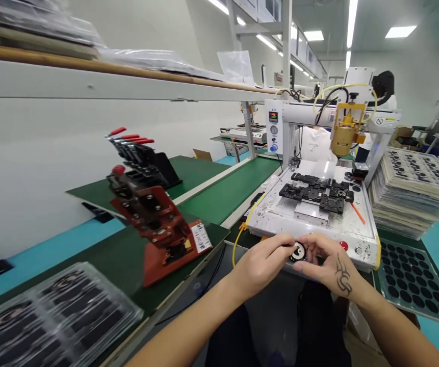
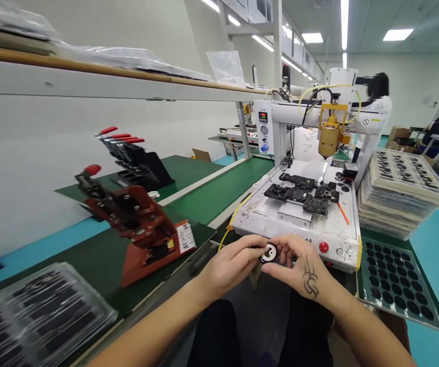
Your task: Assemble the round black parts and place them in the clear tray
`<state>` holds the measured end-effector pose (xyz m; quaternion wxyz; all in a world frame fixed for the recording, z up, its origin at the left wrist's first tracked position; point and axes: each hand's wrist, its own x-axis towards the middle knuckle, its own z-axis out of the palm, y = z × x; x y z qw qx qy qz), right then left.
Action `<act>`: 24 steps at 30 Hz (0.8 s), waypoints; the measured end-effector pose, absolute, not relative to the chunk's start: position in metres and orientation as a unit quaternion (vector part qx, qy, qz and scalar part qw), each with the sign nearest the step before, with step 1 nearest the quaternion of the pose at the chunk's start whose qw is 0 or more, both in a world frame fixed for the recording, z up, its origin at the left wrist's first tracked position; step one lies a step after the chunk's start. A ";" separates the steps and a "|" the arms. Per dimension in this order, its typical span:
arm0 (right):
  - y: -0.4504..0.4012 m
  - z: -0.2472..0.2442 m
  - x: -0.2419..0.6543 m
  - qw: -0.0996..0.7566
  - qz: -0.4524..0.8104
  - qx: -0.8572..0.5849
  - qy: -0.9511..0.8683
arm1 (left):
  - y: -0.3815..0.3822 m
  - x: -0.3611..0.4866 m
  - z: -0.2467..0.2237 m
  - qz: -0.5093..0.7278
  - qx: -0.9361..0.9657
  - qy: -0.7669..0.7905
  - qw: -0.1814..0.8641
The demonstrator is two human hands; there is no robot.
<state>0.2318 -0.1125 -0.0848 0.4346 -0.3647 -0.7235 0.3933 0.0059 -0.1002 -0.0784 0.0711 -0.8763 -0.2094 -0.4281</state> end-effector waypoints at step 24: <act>-0.129 -0.075 0.412 0.582 0.192 -0.584 -0.532 | 0.167 0.201 -0.013 -0.029 -0.931 -0.356 -0.082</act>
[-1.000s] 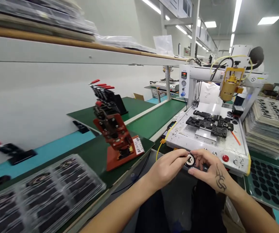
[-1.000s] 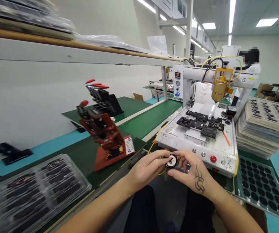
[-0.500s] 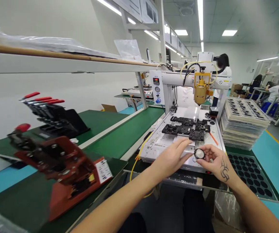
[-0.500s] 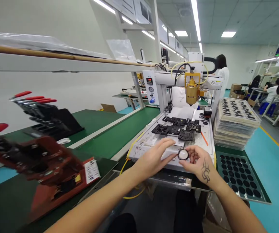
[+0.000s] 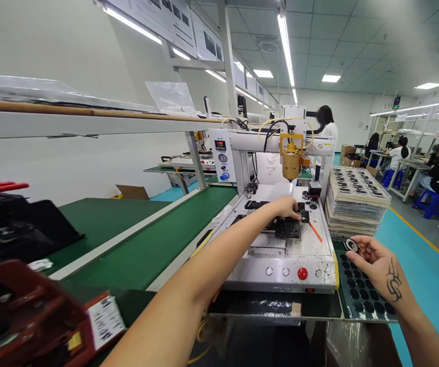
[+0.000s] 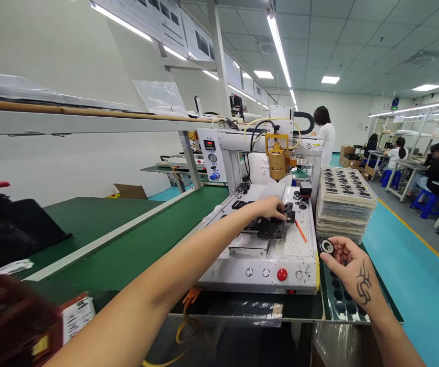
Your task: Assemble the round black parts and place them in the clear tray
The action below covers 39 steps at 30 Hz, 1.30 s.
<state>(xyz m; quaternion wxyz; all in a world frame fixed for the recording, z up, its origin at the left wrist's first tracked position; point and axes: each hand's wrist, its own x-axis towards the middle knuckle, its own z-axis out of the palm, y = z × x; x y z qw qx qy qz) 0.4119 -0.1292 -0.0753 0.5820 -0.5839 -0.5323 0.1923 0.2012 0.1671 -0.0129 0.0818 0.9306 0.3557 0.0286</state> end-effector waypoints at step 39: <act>0.114 -0.067 0.395 0.280 0.150 -0.511 -0.799 | 0.004 0.052 0.012 0.318 0.876 0.311 0.187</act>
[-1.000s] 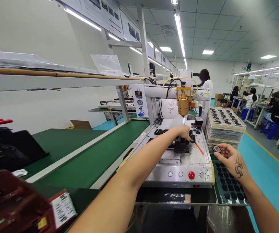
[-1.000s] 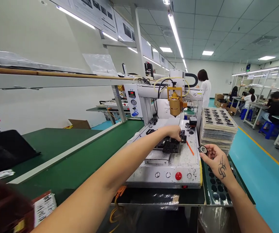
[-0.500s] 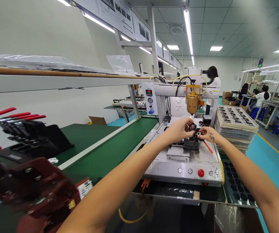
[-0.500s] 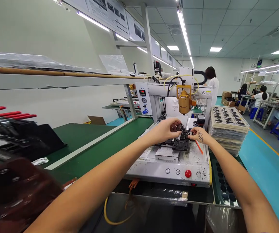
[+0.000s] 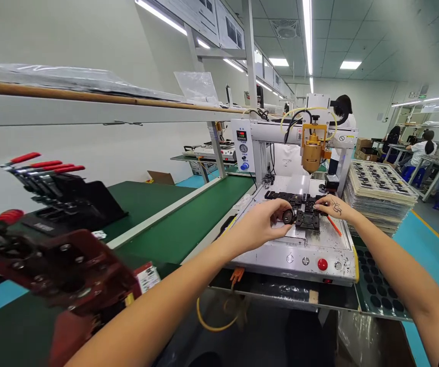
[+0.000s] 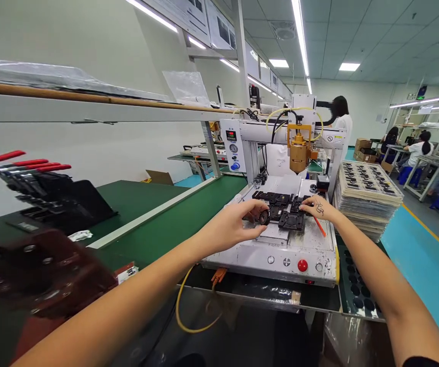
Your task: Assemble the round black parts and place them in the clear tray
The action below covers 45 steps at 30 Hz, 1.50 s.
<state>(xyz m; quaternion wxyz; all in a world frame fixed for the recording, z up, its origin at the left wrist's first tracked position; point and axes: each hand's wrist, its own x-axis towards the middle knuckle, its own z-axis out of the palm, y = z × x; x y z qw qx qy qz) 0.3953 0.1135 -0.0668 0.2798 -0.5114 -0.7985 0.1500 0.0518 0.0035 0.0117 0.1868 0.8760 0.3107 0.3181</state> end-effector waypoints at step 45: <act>-0.113 -0.172 0.369 0.478 -0.152 -0.619 -0.605 | -0.073 0.048 -0.224 0.243 0.870 0.281 0.324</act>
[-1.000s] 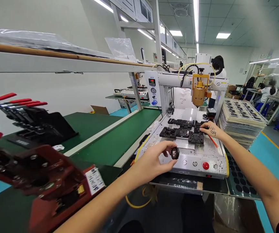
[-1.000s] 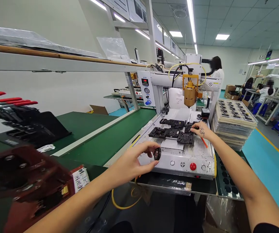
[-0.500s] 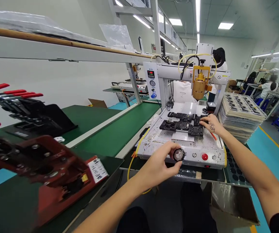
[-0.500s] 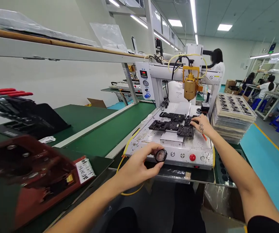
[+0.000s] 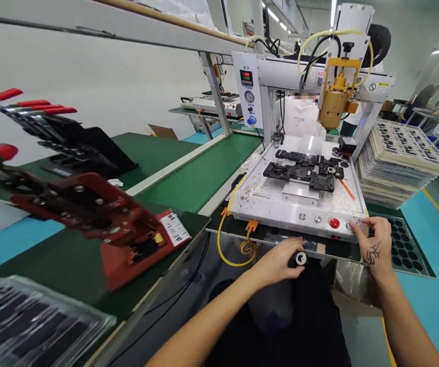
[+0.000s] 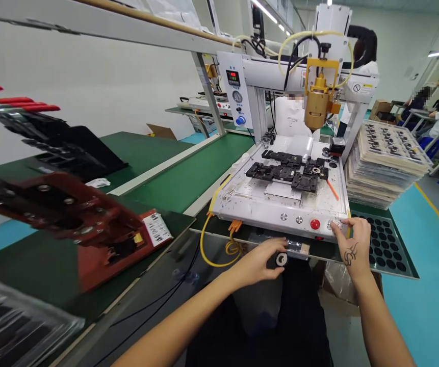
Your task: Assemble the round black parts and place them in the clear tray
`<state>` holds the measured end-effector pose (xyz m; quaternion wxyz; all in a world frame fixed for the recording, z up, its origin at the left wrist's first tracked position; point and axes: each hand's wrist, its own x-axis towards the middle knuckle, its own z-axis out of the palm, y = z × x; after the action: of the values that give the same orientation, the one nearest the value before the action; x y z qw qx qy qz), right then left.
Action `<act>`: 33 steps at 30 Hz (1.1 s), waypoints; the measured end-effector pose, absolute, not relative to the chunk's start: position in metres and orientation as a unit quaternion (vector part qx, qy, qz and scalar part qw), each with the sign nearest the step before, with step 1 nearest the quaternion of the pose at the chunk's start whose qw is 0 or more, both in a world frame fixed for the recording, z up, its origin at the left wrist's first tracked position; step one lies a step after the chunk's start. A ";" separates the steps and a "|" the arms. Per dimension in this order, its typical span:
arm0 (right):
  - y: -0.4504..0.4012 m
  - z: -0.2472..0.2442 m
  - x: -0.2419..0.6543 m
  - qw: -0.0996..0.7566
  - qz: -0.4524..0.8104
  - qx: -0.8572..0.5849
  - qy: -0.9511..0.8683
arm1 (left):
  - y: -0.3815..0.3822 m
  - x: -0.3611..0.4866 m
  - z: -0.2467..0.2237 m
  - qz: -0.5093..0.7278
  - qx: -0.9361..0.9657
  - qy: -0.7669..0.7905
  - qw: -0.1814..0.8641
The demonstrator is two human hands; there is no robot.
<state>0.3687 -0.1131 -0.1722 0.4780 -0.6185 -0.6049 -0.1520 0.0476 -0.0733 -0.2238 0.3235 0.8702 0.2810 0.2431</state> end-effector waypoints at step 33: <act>-0.097 -0.249 0.189 0.359 0.095 -0.466 -0.803 | -0.068 -0.052 -0.229 0.254 0.795 0.392 0.387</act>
<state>0.1894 -0.0968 -0.2485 0.3594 -0.4662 -0.8028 0.0950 -0.0523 -0.0679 -0.2293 0.3867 0.7949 0.3923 0.2544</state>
